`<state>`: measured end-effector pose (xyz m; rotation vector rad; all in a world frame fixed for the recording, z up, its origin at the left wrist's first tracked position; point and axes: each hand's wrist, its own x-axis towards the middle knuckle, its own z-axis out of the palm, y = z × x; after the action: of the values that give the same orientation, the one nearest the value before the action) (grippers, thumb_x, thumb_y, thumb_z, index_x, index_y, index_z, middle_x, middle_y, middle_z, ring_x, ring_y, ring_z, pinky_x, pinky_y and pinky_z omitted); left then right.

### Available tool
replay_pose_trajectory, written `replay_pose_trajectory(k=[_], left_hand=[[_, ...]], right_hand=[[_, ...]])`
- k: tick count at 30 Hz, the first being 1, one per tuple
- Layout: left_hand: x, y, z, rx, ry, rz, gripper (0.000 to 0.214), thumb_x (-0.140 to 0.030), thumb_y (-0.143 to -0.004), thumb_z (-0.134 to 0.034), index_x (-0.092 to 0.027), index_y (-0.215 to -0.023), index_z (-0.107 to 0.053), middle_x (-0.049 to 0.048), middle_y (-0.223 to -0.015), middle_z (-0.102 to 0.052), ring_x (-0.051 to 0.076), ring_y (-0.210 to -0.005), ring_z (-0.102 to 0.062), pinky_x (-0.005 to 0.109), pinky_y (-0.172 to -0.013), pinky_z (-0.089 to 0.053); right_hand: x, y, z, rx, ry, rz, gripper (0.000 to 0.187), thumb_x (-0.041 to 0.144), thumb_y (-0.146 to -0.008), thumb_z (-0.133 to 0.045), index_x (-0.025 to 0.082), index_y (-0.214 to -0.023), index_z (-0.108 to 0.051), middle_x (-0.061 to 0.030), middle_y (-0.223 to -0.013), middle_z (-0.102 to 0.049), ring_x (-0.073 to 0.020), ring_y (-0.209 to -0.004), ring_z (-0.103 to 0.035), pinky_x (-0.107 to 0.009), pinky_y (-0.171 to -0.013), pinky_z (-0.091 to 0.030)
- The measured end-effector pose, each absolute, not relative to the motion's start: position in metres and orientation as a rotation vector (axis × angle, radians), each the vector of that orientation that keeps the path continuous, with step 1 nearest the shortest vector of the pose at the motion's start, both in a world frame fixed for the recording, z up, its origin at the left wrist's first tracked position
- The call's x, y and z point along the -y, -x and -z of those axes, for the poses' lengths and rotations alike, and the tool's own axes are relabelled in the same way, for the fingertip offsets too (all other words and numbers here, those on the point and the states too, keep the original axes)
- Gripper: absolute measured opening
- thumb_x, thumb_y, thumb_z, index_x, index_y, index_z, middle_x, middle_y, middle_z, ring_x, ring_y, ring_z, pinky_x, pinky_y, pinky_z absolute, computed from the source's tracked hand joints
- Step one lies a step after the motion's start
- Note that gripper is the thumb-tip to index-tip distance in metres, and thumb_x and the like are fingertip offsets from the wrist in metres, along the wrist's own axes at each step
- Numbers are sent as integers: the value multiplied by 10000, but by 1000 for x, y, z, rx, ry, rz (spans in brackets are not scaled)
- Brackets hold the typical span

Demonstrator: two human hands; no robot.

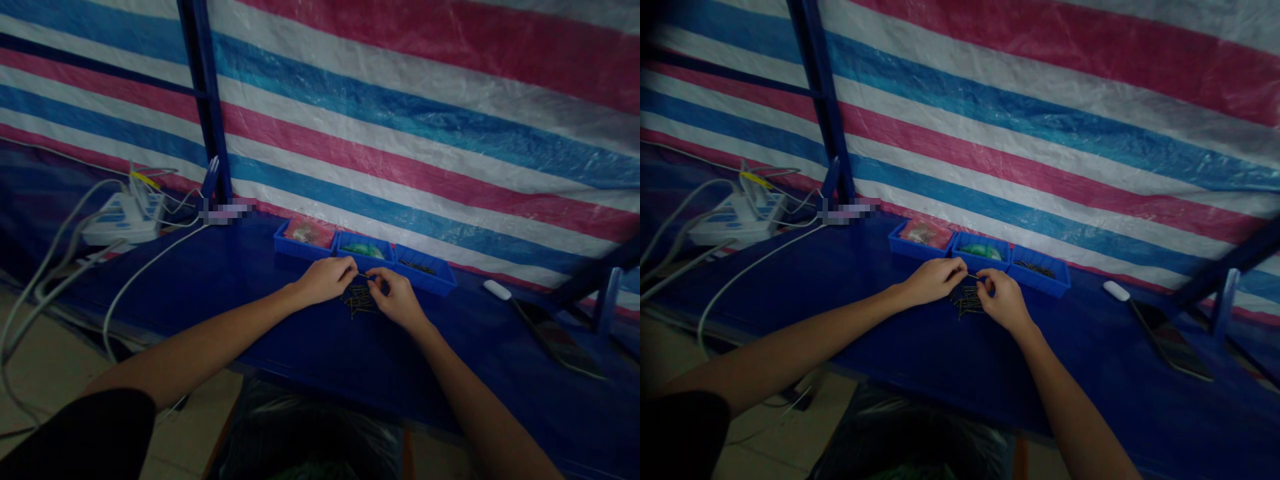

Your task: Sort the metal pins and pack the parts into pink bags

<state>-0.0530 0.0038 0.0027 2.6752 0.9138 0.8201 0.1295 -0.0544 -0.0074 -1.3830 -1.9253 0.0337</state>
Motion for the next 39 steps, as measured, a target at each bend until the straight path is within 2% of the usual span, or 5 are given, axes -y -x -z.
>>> replay_pose_trajectory(k=[5, 16, 23, 29, 39], left_hand=[[-3, 52, -3, -970, -2696, -807, 233, -284, -925, -408, -167, -914, -609, 37, -840, -669, 161, -772, -618, 274, -691, -447], [-3, 51, -3, -948, -2707, -809, 239, -280, -926, -408, -161, -887, -611, 40, -822, -668, 156, -752, -620, 270, -683, -441], [-4, 52, 0, -832, -2643, -905, 169, -246, -874, -498, -170, -1013, -557, 6, -775, -651, 133, -698, -602, 239, -628, -423], [-7, 53, 2, -796, -2664, -917, 120, -188, -870, -460, -180, -920, -569, 4, -795, -643, 125, -706, -594, 237, -638, -414], [-3, 52, -2, -859, -2669, -897, 116, -182, -842, -486, -174, -883, -594, 5, -776, -654, 124, -685, -592, 238, -618, -406]], right_hand=[[55, -131, 6, 1923, 1387, -6, 175, 248, -808, -487, 179, -879, -632, 7, -601, -553, -149, -593, -539, -265, -585, -407], [55, -129, 5, 1947, 1410, 22, 149, 229, -803, -487, 192, -804, -631, -9, -633, -593, -158, -618, -543, -265, -580, -392], [55, -129, 5, 1888, 1436, 8, 165, 230, -780, -476, 179, -749, -630, 1, -597, -571, -133, -560, -516, -244, -547, -360], [56, -128, 4, 1887, 1460, -6, 169, 231, -774, -470, 181, -734, -627, 5, -583, -562, -131, -550, -510, -242, -550, -356], [57, -126, 4, 1854, 1566, -68, 179, 205, -727, -465, 185, -741, -642, 17, -555, -557, -132, -529, -514, -243, -544, -348]])
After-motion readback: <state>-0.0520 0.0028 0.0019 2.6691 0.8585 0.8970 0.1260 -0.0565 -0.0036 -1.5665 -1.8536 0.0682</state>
